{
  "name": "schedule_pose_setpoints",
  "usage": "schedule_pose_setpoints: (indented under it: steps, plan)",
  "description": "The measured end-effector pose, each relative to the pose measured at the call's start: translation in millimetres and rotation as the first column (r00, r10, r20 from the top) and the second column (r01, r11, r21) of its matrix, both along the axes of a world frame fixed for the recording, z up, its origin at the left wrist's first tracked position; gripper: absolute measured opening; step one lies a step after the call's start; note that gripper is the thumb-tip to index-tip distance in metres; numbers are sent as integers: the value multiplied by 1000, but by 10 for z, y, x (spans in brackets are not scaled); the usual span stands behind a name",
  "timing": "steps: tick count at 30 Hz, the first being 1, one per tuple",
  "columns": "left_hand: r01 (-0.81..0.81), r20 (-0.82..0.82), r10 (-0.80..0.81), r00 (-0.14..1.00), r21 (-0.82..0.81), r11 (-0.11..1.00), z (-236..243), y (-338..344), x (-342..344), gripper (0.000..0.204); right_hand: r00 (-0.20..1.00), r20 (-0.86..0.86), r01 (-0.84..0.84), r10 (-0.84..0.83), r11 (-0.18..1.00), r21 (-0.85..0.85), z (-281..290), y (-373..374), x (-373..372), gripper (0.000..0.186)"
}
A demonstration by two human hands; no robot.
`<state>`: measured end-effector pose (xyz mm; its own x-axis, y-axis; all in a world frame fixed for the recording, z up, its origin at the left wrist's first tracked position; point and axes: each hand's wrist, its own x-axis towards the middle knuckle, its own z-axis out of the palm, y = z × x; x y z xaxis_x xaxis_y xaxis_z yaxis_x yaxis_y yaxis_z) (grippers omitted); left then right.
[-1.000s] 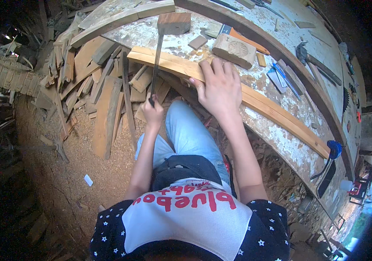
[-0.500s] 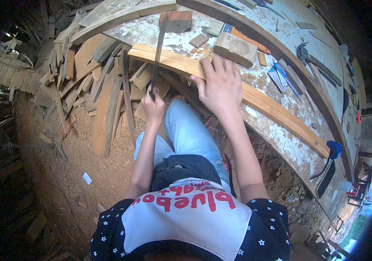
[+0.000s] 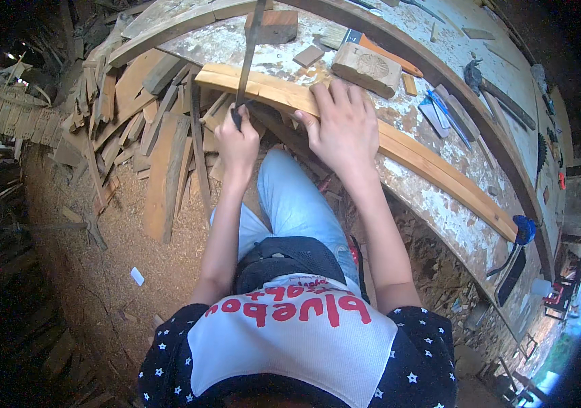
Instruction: Saw a piece of wood using a hand saw on a workbench.
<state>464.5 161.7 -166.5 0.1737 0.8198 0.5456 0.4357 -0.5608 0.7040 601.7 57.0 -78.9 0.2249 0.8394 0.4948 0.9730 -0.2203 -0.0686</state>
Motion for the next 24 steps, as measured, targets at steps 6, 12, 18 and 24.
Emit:
schedule_pose_setpoints:
  steps: [6,12,18,24]
  plan:
    - [-1,56,7,998,-106,994,-730,-165,-388,16,1000,-19,20,-20,1000,0,-12,9,4,39]
    - [3,-12,-5,1000,-109,994,134,-29,16,21,999,-35,-3,3,1000,4,3,-5,1,39]
    - [-38,42,43,998,-117,992,-741,-211,-374,16,999,-42,-6,8,999,34,-19,15,4,38]
    - [-21,35,23,999,-45,999,-214,-28,-22,24,999,-39,-21,22,999,36,-3,11,15,38]
